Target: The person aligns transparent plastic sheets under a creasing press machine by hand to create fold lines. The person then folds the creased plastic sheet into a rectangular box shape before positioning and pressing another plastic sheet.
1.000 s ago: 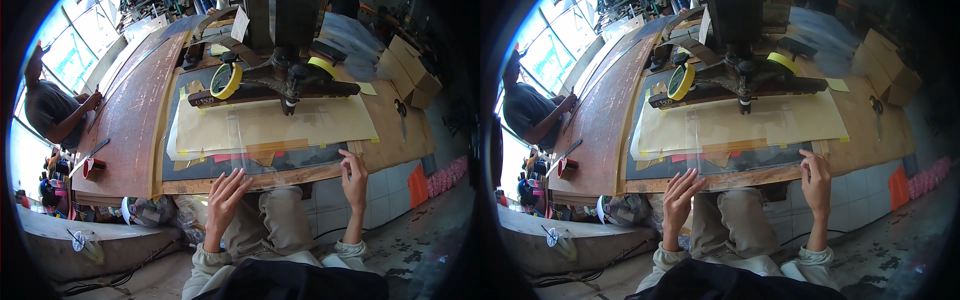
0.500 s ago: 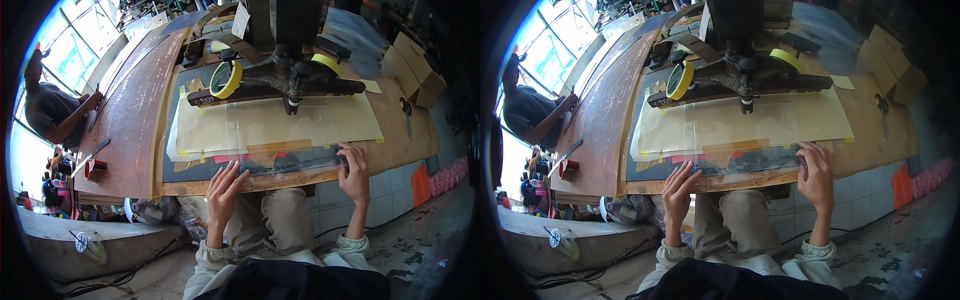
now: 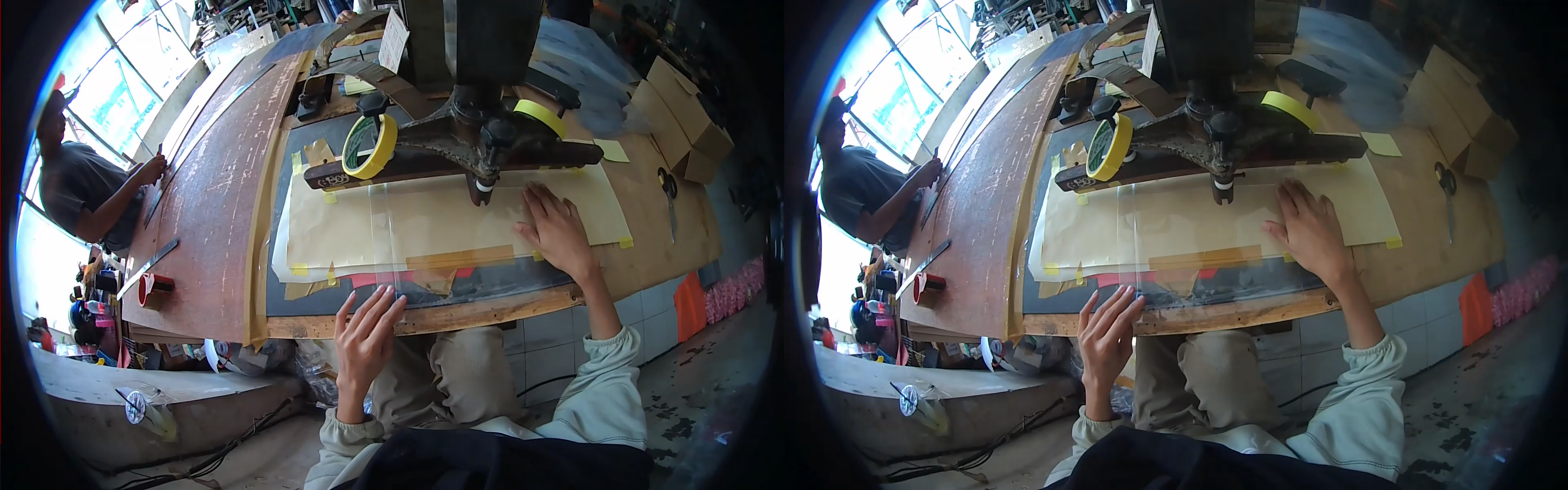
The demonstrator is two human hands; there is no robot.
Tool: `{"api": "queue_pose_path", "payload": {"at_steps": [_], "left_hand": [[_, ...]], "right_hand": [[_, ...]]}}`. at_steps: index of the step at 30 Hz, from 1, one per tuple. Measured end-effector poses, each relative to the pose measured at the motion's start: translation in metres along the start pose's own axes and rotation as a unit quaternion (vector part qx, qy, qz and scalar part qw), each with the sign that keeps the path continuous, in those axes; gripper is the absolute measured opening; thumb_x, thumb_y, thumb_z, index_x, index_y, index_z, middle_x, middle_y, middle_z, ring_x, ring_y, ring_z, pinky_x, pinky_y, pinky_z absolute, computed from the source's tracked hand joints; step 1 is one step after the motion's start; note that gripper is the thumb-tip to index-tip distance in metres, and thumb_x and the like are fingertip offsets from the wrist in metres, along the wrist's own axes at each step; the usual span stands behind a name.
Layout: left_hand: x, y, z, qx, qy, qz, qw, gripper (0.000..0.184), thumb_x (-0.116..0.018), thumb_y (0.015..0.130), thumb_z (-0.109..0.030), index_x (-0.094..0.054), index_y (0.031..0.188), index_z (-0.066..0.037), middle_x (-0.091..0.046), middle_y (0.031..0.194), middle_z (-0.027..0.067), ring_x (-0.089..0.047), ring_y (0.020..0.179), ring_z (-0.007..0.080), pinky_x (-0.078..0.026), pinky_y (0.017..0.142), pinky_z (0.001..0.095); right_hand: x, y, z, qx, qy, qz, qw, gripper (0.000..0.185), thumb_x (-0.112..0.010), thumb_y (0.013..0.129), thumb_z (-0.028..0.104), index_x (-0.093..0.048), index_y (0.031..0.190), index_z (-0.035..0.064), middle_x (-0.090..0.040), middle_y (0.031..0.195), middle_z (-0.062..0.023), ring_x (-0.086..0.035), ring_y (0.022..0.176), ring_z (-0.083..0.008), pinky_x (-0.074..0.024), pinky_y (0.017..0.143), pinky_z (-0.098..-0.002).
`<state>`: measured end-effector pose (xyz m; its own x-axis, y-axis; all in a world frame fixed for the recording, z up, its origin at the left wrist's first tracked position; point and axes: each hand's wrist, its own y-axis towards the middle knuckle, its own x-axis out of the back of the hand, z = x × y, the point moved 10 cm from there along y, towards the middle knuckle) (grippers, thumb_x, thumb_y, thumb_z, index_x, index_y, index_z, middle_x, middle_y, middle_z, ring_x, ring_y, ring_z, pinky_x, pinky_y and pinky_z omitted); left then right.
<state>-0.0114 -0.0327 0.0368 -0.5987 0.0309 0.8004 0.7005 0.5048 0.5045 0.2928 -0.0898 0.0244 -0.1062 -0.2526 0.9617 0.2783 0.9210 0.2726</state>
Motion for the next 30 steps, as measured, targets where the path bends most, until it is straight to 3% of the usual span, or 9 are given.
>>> {"api": "queue_pose_path", "payload": {"at_steps": [8,11,14,20,23,30], "left_hand": [[-0.006,0.014,0.001,0.002,-0.002,0.030,1.000,0.046,-0.063,0.082,-0.003,-0.065,0.125,-0.016,-0.064,0.128,0.0048,-0.058,0.122,0.0187,-0.035,0.109,0.0447],[-0.009,0.018,0.003,0.008,-0.009,0.041,0.999,0.046,-0.062,0.083,-0.003,-0.064,0.127,-0.016,-0.063,0.130,0.0051,-0.057,0.125,0.0184,-0.034,0.110,0.0446],[-0.014,0.018,0.005,0.015,-0.014,0.045,0.999,0.046,-0.061,0.084,-0.003,-0.063,0.128,-0.016,-0.062,0.132,0.0052,-0.056,0.125,0.0187,-0.034,0.110,0.0445],[-0.017,0.017,0.008,0.031,-0.021,0.051,0.998,0.046,-0.060,0.085,-0.003,-0.063,0.129,-0.017,-0.061,0.133,0.0054,-0.054,0.127,0.0193,-0.033,0.112,0.0451],[-0.018,0.017,0.010,0.039,-0.030,0.052,0.997,0.046,-0.060,0.084,-0.003,-0.063,0.128,-0.017,-0.060,0.134,0.0052,-0.054,0.128,0.0189,-0.032,0.112,0.0457],[-0.019,0.016,0.010,0.045,0.016,0.017,0.999,0.047,-0.061,0.081,-0.003,-0.064,0.126,-0.018,-0.061,0.133,0.0039,-0.054,0.128,0.0198,-0.033,0.111,0.0450]], "right_hand": [[-0.005,0.009,0.000,-0.012,-0.032,-0.012,0.999,0.064,-0.052,0.094,0.046,-0.048,0.135,-0.0020,-0.047,0.144,-0.0179,-0.045,0.133,-0.0288,-0.0403,0.098,-0.0505],[0.000,0.009,-0.001,-0.006,-0.048,-0.062,0.997,0.061,-0.057,0.092,0.044,-0.051,0.132,-0.0014,-0.050,0.140,-0.0185,-0.050,0.127,-0.0293,-0.0427,0.096,-0.0483],[0.008,0.011,-0.008,-0.013,0.033,-0.118,0.992,0.056,-0.063,0.089,0.040,-0.056,0.126,-0.0012,-0.052,0.136,-0.0175,-0.054,0.120,-0.0291,-0.0438,0.096,-0.0454],[0.008,0.001,-0.003,-0.062,0.063,-0.036,0.995,0.047,-0.065,0.088,0.035,-0.062,0.118,-0.0016,-0.059,0.127,-0.0154,-0.056,0.116,-0.0270,-0.0432,0.097,-0.0441],[0.009,-0.008,0.005,-0.037,0.016,-0.087,0.995,0.048,-0.064,0.089,0.035,-0.062,0.120,-0.0012,-0.061,0.125,-0.0146,-0.055,0.118,-0.0262,-0.0425,0.098,-0.0432],[0.005,-0.012,0.003,-0.062,0.026,-0.089,0.994,0.049,-0.062,0.091,0.036,-0.060,0.124,-0.0010,-0.060,0.130,-0.0140,-0.054,0.120,-0.0254,-0.0419,0.098,-0.0419]]}}
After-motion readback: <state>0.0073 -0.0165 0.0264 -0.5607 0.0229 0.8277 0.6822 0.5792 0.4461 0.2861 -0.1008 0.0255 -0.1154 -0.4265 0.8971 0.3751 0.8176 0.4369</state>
